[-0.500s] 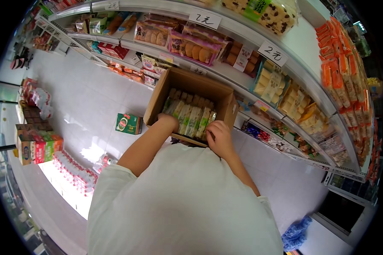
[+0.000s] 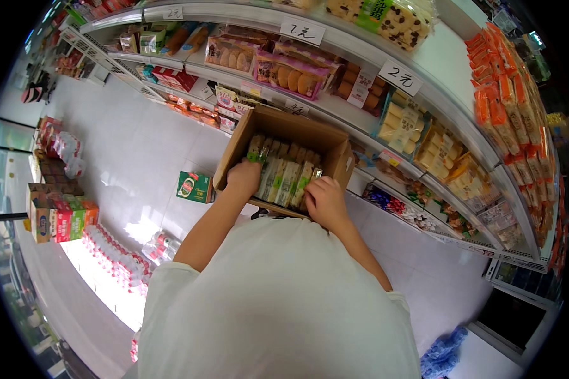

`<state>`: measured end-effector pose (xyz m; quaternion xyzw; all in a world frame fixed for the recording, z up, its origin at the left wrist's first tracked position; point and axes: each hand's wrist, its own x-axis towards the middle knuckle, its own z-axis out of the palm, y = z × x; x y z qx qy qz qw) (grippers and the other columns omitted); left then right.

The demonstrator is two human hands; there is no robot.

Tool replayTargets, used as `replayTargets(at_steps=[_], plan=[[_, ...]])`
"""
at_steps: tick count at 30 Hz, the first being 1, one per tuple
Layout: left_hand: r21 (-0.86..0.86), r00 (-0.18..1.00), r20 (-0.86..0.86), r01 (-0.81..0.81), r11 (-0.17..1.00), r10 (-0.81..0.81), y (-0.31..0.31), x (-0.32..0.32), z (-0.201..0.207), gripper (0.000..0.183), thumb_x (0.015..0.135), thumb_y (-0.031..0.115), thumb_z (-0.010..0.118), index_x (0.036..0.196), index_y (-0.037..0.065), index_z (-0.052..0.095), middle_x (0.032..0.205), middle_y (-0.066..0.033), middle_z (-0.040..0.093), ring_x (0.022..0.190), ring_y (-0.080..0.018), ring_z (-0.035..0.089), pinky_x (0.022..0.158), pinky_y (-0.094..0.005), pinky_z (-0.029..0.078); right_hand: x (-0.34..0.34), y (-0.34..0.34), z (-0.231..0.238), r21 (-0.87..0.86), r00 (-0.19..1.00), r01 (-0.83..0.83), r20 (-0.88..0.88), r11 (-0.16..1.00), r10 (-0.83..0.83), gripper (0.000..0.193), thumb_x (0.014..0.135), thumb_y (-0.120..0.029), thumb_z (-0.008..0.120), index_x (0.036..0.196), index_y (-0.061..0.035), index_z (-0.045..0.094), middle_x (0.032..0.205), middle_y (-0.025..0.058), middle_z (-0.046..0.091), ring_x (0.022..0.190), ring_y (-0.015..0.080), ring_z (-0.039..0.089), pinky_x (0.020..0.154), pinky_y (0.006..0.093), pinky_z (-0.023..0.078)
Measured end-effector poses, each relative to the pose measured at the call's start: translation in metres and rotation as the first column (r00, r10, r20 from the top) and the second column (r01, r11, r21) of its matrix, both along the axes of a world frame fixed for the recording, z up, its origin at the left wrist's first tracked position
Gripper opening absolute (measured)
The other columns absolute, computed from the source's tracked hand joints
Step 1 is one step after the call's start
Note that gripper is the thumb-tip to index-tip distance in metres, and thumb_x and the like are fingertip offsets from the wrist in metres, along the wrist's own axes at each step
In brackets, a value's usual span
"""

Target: The person repeatedly picks packaged snack items from a cardboard box and places them onto a nearby shelf. The person handles the items one at a time, arranging them in rows on the shelf.

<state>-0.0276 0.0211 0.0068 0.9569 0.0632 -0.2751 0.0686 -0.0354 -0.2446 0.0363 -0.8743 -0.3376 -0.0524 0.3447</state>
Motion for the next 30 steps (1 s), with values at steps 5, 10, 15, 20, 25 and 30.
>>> replayTargets(at_steps=[5,10,15,20,25,30], plan=[[-0.141,0.942,0.321,-0.052,0.989,0.095,-0.016,-0.012,0.042,0.026,0.088,0.007,0.063,0.113,0.013,0.068,0.112,-0.0179,0.063,0.100,-0.0396,0.070,0.083,-0.0506,0.059,-0.003,-0.009,-0.003,-0.048,0.999,0.007,-0.031,0.999,-0.008,0.010,0.079,-0.004,0.070,0.089,-0.0051,0.069,0.093,0.0110,0.069,0.095,0.0314,0.063,0.081,0.0434,0.049],[-0.409,0.773,0.585,0.018,0.912,0.247,-0.002,-0.023,0.053,0.024,0.083,0.003,0.064,0.107,0.009,0.064,0.107,-0.0166,0.060,0.090,-0.0358,0.068,0.077,-0.0448,0.057,-0.003,-0.008,-0.005,0.179,0.968,0.170,-0.213,0.969,-0.130,0.024,0.082,-0.005,0.070,0.107,-0.0034,0.069,0.108,0.0153,0.067,0.105,0.0337,0.065,0.090,0.0435,0.052],[-0.812,0.757,0.428,0.083,0.577,0.494,-0.004,-0.031,0.099,0.023,0.082,-0.002,0.063,0.104,0.006,0.061,0.107,-0.0100,0.061,0.091,-0.0251,0.066,0.080,-0.0346,0.055,-0.001,-0.002,0.027,0.319,0.796,0.381,-0.591,0.868,-0.132,0.058,0.090,-0.001,0.069,0.144,-0.0070,0.049,0.130,0.0165,0.058,0.111,0.0278,0.065,0.087,0.0378,0.059],[-0.982,0.816,0.120,0.180,-0.051,0.565,-0.010,-0.040,0.113,0.034,0.091,-0.004,0.058,0.124,0.003,0.055,0.125,-0.0074,0.057,0.115,-0.0156,0.058,0.100,-0.0315,0.048,-0.002,-0.006,0.081,0.585,0.537,0.460,-0.782,0.668,0.316,0.077,0.094,0.003,0.064,0.160,-0.0152,0.029,0.140,0.0158,0.049,0.114,0.0254,0.065,0.072,0.0349,0.066],[-0.999,0.792,-0.039,-0.030,-0.024,0.610,-0.049,-0.051,0.148,0.033,0.107,0.009,0.047,0.140,0.003,0.050,0.126,-0.0076,0.057,0.114,-0.0176,0.057,0.103,-0.0321,0.044,-0.012,0.000,0.117,0.555,0.486,0.527,-0.818,0.644,0.308,0.064,0.099,-0.001,0.058,0.157,-0.0156,0.034,0.130,0.0131,0.057,0.107,0.0235,0.068,0.063,0.0347,0.066],[-0.917,0.746,0.388,0.254,0.307,0.541,-0.040,-0.053,0.123,0.033,0.109,0.023,0.050,0.135,0.003,0.051,0.121,-0.0096,0.059,0.100,-0.0167,0.061,0.086,-0.0298,0.052,-0.017,0.011,0.113,0.535,0.404,0.647,-0.845,0.543,0.350,0.040,0.104,-0.013,0.057,0.143,-0.0105,0.046,0.116,0.0114,0.064,0.100,0.0202,0.070,0.059,0.0334,0.064]])
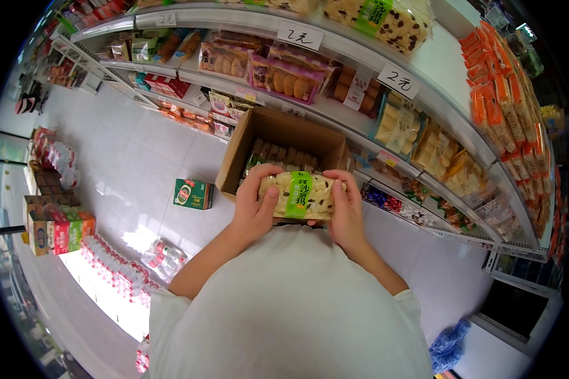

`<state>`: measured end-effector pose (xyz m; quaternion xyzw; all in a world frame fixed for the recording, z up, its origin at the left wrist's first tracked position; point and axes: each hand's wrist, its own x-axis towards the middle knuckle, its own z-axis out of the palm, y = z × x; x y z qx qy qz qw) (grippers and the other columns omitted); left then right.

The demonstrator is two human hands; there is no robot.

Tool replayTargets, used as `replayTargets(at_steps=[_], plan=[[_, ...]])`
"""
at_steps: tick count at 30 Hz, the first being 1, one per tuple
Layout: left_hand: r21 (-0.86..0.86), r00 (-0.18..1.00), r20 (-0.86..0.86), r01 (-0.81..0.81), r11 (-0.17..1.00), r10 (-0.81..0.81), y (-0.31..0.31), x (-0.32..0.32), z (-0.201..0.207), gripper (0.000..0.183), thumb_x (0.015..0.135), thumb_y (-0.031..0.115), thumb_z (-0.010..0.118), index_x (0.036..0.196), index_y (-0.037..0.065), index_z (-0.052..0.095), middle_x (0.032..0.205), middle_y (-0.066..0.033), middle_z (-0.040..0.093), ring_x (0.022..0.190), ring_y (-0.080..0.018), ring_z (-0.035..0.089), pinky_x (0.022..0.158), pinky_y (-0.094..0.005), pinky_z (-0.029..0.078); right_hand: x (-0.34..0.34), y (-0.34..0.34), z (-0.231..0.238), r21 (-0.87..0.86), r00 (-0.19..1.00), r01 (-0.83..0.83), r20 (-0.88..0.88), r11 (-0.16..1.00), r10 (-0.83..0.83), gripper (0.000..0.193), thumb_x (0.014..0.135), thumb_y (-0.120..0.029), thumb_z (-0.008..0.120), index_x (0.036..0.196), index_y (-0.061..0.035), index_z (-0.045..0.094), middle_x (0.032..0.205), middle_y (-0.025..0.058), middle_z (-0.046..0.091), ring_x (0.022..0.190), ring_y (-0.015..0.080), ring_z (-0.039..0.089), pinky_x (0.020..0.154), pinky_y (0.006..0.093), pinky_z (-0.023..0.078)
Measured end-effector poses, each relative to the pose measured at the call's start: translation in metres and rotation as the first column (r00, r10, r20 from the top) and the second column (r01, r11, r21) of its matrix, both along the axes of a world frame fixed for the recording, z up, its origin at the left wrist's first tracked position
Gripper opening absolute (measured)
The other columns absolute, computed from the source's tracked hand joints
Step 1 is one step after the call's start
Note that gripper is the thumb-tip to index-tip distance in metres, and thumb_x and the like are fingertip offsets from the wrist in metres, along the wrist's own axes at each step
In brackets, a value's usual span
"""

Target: The person repeatedly picks packaged snack items from a cardboard box and places them onto a nearby shelf. The person handles the items one at a time, arranging them in rows on the shelf.

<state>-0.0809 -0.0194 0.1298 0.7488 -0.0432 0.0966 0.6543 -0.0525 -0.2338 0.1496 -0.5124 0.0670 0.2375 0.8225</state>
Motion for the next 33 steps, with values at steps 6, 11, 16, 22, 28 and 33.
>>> replayTargets(at_steps=[6,11,16,22,28,33], plan=[[-0.251,0.990,-0.137,-0.020,0.968,-0.015,0.002,-0.001,0.005,0.036,0.109,0.033,0.054,0.129,0.003,0.053,0.114,-0.0086,0.063,0.091,-0.0132,0.064,0.068,-0.0261,0.055,0.011,-0.002,-0.012,-0.368,0.365,0.460,0.908,0.808,0.206,0.031,0.108,-0.026,0.055,0.128,-0.0033,0.058,0.112,0.0127,0.067,0.091,0.0212,0.070,0.071,0.0321,0.059],[-0.197,0.991,0.077,-0.096,0.976,0.113,-0.005,0.002,0.006,0.031,0.106,0.027,0.061,0.125,0.002,0.057,0.115,-0.0094,0.063,0.105,-0.0158,0.060,0.091,-0.0310,0.050,0.006,0.002,0.002,-0.216,0.909,0.143,0.415,0.966,-0.041,0.038,0.103,-0.030,0.065,0.125,0.0009,0.061,0.117,0.0153,0.066,0.105,0.0231,0.065,0.091,0.0353,0.051],[-0.038,0.966,0.207,-0.151,0.988,0.155,0.006,0.005,0.002,0.034,0.104,0.026,0.064,0.127,0.000,0.059,0.117,-0.0147,0.065,0.106,-0.0237,0.063,0.094,-0.0349,0.050,0.034,-0.019,0.021,-0.570,0.339,0.437,0.821,0.696,0.460,0.050,0.087,-0.024,0.082,0.129,-0.0055,0.062,0.119,0.0145,0.066,0.105,0.0277,0.066,0.088,0.0388,0.053],[0.122,0.829,0.556,-0.008,0.992,-0.061,0.000,0.013,0.026,0.038,0.101,0.021,0.066,0.133,0.002,0.057,0.110,-0.0181,0.069,0.104,-0.0360,0.068,0.088,-0.0417,0.055,0.044,0.005,0.090,-0.814,0.129,0.347,0.534,0.467,0.836,0.071,0.068,-0.022,0.090,0.132,-0.0101,0.062,0.109,0.0081,0.069,0.096,0.0294,0.069,0.082,0.0423,0.055],[0.007,0.860,0.430,-0.309,0.951,0.276,0.013,0.021,0.019,0.046,0.094,0.003,0.060,0.138,-0.002,0.051,0.141,-0.0225,0.052,0.122,-0.0355,0.059,0.092,-0.0375,0.053,0.109,-0.003,0.166,-0.656,0.120,0.689,0.523,0.309,0.844,0.066,0.072,-0.025,0.089,0.131,-0.0129,0.063,0.101,0.0099,0.071,0.090,0.0312,0.070,0.078,0.0424,0.057],[0.398,0.821,0.555,-0.406,0.823,0.137,0.042,0.068,0.053,0.053,0.088,0.003,0.064,0.139,0.001,0.051,0.142,-0.0219,0.052,0.128,-0.0408,0.053,0.103,-0.0468,0.046,0.185,-0.005,0.217,-0.539,0.192,0.822,0.566,0.183,0.802,0.063,0.076,-0.028,0.088,0.132,-0.0145,0.062,0.109,0.0122,0.070,0.102,0.0340,0.068,0.087,0.0453,0.055]])
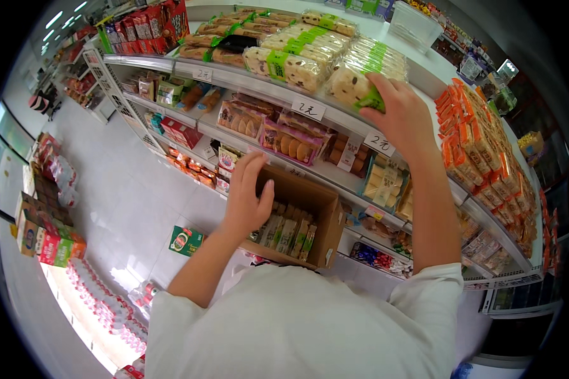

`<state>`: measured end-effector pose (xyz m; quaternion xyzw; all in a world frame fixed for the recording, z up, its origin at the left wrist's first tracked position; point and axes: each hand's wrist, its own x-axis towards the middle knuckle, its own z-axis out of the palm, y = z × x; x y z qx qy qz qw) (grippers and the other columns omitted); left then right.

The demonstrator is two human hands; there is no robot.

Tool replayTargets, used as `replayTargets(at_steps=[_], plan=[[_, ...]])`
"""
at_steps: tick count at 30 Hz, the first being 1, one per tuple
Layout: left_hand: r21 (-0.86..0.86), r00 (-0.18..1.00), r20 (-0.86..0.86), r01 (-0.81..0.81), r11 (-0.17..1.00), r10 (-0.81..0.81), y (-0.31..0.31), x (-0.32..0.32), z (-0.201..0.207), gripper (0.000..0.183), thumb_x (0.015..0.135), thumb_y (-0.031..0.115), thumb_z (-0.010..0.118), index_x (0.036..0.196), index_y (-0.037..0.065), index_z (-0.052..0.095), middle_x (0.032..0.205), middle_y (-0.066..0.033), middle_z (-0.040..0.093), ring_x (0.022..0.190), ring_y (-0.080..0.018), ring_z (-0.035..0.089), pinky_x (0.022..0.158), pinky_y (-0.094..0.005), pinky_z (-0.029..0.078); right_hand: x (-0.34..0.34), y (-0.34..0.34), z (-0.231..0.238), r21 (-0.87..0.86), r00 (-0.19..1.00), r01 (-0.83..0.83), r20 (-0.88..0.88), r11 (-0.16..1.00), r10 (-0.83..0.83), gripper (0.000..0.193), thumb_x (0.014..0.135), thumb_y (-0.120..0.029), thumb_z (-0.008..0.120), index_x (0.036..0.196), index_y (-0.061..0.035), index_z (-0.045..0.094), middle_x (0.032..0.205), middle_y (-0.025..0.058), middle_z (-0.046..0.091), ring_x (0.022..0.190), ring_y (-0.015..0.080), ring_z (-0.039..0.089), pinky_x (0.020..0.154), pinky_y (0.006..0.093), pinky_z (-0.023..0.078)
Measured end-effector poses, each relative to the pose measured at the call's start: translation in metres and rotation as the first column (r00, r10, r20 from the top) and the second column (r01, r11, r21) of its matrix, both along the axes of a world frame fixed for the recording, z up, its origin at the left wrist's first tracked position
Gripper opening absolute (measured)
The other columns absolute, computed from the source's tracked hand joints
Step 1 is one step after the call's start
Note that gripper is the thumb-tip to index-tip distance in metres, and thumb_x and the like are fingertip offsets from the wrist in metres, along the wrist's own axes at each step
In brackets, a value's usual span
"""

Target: The person repeatedly picks packaged snack items from a cardboard box and places them onto a nearby shelf. The person handles the items one at a time, arranging them in rows on the shelf.

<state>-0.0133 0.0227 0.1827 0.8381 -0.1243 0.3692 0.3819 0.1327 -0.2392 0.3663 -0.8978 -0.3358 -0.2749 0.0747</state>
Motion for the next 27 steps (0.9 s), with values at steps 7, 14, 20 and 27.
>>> replayTargets(at_steps=[7,14,20,27], plan=[[0.492,0.946,0.263,-0.303,0.816,0.192,0.023,0.135,0.093,0.065,0.097,0.023,0.065,0.155,0.010,0.040,0.159,-0.0177,0.041,0.148,-0.0402,0.037,0.120,-0.0614,0.026,0.034,0.003,-0.015,-0.133,0.923,0.110,0.381,0.985,-0.052,0.053,0.073,-0.032,0.089,0.118,-0.0160,0.066,0.112,0.0043,0.066,0.111,0.0255,0.064,0.085,0.0426,0.054],[0.707,0.965,0.189,-0.262,0.656,0.181,0.042,0.201,0.117,0.058,0.102,0.035,0.061,0.153,0.015,0.044,0.155,-0.0110,0.049,0.147,-0.0318,0.041,0.121,-0.0630,0.024,0.031,0.021,-0.027,-0.152,0.975,0.167,0.174,0.974,-0.140,0.067,0.076,-0.034,0.087,0.134,-0.0188,0.058,0.127,0.0037,0.065,0.122,0.0254,0.061,0.096,0.0440,0.051],[0.702,0.977,0.200,-0.199,0.684,0.079,0.039,0.212,0.116,0.053,0.102,0.039,0.059,0.147,0.013,0.049,0.149,-0.0090,0.056,0.143,-0.0290,0.047,0.120,-0.0626,0.025,0.035,0.013,-0.032,-0.163,0.976,0.125,0.200,0.979,-0.091,0.069,0.080,-0.036,0.084,0.139,-0.0149,0.055,0.137,0.0054,0.063,0.126,0.0266,0.060,0.100,0.0435,0.050],[0.748,0.972,0.191,-0.233,0.622,0.134,0.040,0.203,0.123,0.064,0.101,0.037,0.061,0.156,0.013,0.039,0.161,-0.0146,0.042,0.150,-0.0339,0.037,0.122,-0.0623,0.022,0.029,0.021,-0.029,-0.175,0.963,0.204,0.214,0.963,-0.165,0.067,0.086,-0.036,0.081,0.143,-0.0142,0.053,0.140,0.0087,0.061,0.131,0.0296,0.056,0.106,0.0502,0.045]])
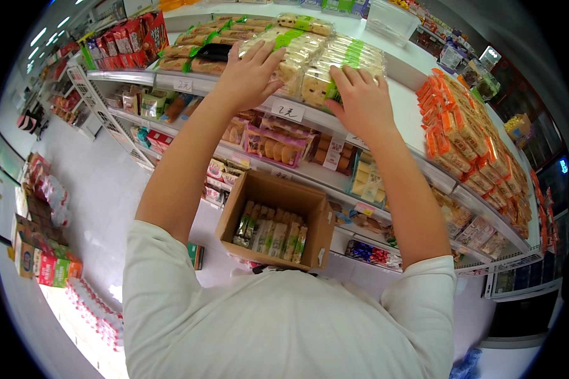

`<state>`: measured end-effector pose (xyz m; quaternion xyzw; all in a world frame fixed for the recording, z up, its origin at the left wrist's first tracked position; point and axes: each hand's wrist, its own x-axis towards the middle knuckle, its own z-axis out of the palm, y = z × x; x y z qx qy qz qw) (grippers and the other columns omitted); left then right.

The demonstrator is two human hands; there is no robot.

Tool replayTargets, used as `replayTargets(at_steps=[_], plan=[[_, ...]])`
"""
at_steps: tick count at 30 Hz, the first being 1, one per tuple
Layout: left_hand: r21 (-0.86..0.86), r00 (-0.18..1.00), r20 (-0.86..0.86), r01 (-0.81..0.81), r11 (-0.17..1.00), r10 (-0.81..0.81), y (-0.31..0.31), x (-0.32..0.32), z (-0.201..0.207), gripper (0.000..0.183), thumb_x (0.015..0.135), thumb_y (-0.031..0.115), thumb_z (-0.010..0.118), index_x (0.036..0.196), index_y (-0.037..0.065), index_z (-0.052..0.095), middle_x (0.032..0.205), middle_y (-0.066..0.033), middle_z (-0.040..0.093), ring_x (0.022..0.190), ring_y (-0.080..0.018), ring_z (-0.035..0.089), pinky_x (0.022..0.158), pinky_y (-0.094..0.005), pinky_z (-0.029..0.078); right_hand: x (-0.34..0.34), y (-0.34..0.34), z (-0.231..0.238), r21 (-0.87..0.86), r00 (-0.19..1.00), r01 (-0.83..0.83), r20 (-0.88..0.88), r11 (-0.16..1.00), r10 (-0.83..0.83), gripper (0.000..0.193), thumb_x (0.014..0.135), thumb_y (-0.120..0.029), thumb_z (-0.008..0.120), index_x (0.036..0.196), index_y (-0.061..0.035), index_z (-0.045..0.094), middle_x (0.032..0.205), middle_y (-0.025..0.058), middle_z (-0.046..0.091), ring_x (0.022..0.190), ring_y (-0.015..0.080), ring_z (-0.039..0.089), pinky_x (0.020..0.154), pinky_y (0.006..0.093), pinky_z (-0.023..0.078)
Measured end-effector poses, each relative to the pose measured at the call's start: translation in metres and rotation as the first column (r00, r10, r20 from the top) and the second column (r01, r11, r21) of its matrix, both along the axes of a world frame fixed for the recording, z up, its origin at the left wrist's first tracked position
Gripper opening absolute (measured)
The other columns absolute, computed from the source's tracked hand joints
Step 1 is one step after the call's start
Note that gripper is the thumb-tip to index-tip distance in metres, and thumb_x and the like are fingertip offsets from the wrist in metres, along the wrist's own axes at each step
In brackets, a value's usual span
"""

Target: The person repeatedly picks packaged snack items from a cardboard box and places them onto a nearby shelf. The person handles the items one at a time, arranging them in rows on the shelf.

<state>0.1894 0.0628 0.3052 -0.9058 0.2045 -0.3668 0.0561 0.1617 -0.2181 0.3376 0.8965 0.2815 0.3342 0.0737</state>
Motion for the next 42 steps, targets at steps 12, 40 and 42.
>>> replayTargets(at_steps=[12,40,42], plan=[[-0.619,0.957,0.090,0.272,0.737,-0.277,-0.024,-0.112,-0.113,0.033,0.091,0.005,0.065,0.124,0.006,0.064,0.123,-0.0175,0.065,0.114,-0.0401,0.063,0.098,-0.0462,0.049,-0.113,-0.016,-0.103,0.483,0.910,-0.356,-0.014,0.800,0.414,0.024,0.080,-0.005,0.073,0.103,-0.0038,0.068,0.116,0.0155,0.067,0.113,0.0384,0.062,0.101,0.0519,0.048],[0.305,-0.156,-0.947,-0.150,0.941,0.282,-0.056,-0.183,-0.317,0.048,0.087,0.020,0.072,0.134,0.016,0.066,0.131,-0.0166,0.069,0.120,-0.0342,0.068,0.097,-0.0479,0.057,-0.205,-0.042,-0.328,0.666,0.688,0.044,-0.561,0.745,0.461,0.011,0.078,-0.006,0.065,0.088,-0.0048,0.069,0.102,0.0100,0.070,0.121,0.0296,0.059,0.110,0.0590,0.038],[0.240,-0.078,-0.970,-0.233,0.942,0.228,-0.046,-0.186,-0.309,0.048,0.087,0.018,0.073,0.134,0.016,0.065,0.135,-0.0163,0.066,0.119,-0.0353,0.068,0.095,-0.0480,0.058,-0.204,-0.040,-0.326,0.659,0.677,0.054,-0.576,0.750,0.458,0.010,0.079,-0.007,0.067,0.088,-0.0046,0.069,0.102,0.0098,0.070,0.121,0.0295,0.059,0.109,0.0589,0.039]])
